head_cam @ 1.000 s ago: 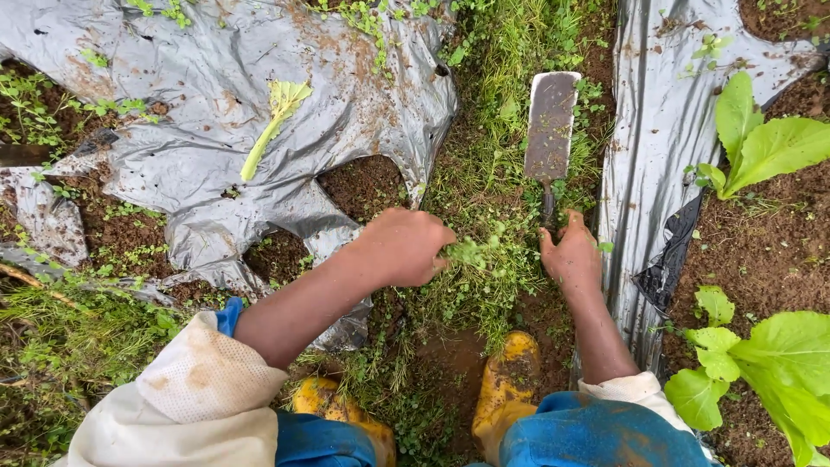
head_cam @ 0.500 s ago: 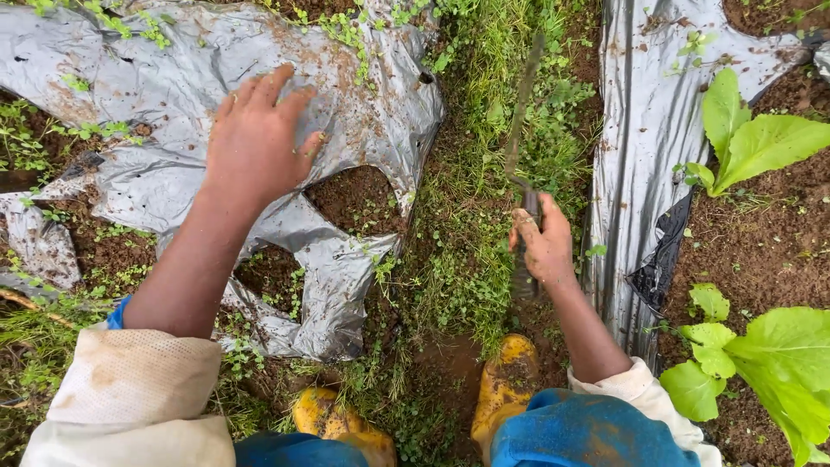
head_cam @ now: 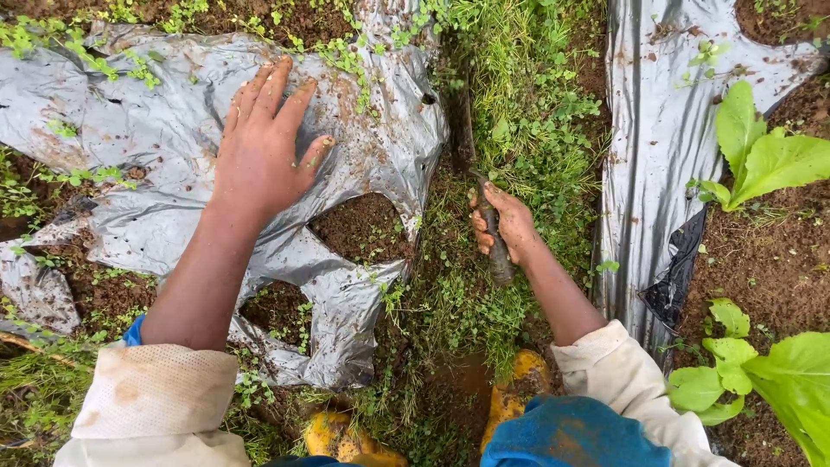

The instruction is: Weeding a field by pulling weeds by hand from mulch holes and using a hand trowel to clear soil between rows.

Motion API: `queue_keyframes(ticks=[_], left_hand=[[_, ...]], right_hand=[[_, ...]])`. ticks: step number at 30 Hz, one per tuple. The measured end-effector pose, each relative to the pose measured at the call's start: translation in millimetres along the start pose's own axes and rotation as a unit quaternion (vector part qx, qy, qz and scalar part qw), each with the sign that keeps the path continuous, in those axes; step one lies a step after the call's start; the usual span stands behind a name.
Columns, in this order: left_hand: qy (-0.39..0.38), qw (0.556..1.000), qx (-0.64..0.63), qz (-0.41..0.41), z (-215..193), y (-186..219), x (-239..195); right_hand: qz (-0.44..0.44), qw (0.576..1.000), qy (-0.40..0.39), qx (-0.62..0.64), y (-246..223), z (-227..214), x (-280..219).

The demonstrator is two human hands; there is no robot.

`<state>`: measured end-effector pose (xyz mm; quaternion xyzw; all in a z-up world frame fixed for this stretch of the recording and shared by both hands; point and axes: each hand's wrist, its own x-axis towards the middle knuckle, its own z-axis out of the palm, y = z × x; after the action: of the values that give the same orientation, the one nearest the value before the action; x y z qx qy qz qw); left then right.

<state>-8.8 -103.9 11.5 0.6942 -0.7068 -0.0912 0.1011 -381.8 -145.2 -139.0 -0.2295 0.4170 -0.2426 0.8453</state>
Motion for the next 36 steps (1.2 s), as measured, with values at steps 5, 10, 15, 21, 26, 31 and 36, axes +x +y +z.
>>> queue_keyframes(ticks=[5,10,15,21,26,31,36], left_hand=[[0.011,0.999,-0.018,0.027,13.5,0.6,27.5],[0.022,0.999,-0.012,0.029,26.2,17.3,71.6],[0.043,0.998,0.036,0.005,41.1,26.7,96.4],[-0.104,0.982,0.049,-0.148,29.9,42.6,135.3],[-0.134,0.975,0.094,-0.151,37.6,46.8,134.7],[-0.139,0.973,0.093,-0.156,38.4,45.5,135.1],[-0.172,0.967,0.087,-0.167,34.1,44.2,139.7]], right_hand=[[-0.047,0.996,0.034,-0.072,-13.6,3.5,-8.0],[0.047,0.991,0.105,-0.064,-7.5,8.8,13.0],[0.021,0.998,0.023,-0.046,1.0,8.2,3.2],[0.025,0.993,0.072,-0.085,2.9,-1.8,34.1],[-0.004,0.971,0.108,-0.214,-48.1,27.5,58.9],[0.028,0.965,0.156,-0.21,-54.0,10.5,93.3],[-0.021,0.98,0.186,-0.067,-51.5,-5.5,79.9]])
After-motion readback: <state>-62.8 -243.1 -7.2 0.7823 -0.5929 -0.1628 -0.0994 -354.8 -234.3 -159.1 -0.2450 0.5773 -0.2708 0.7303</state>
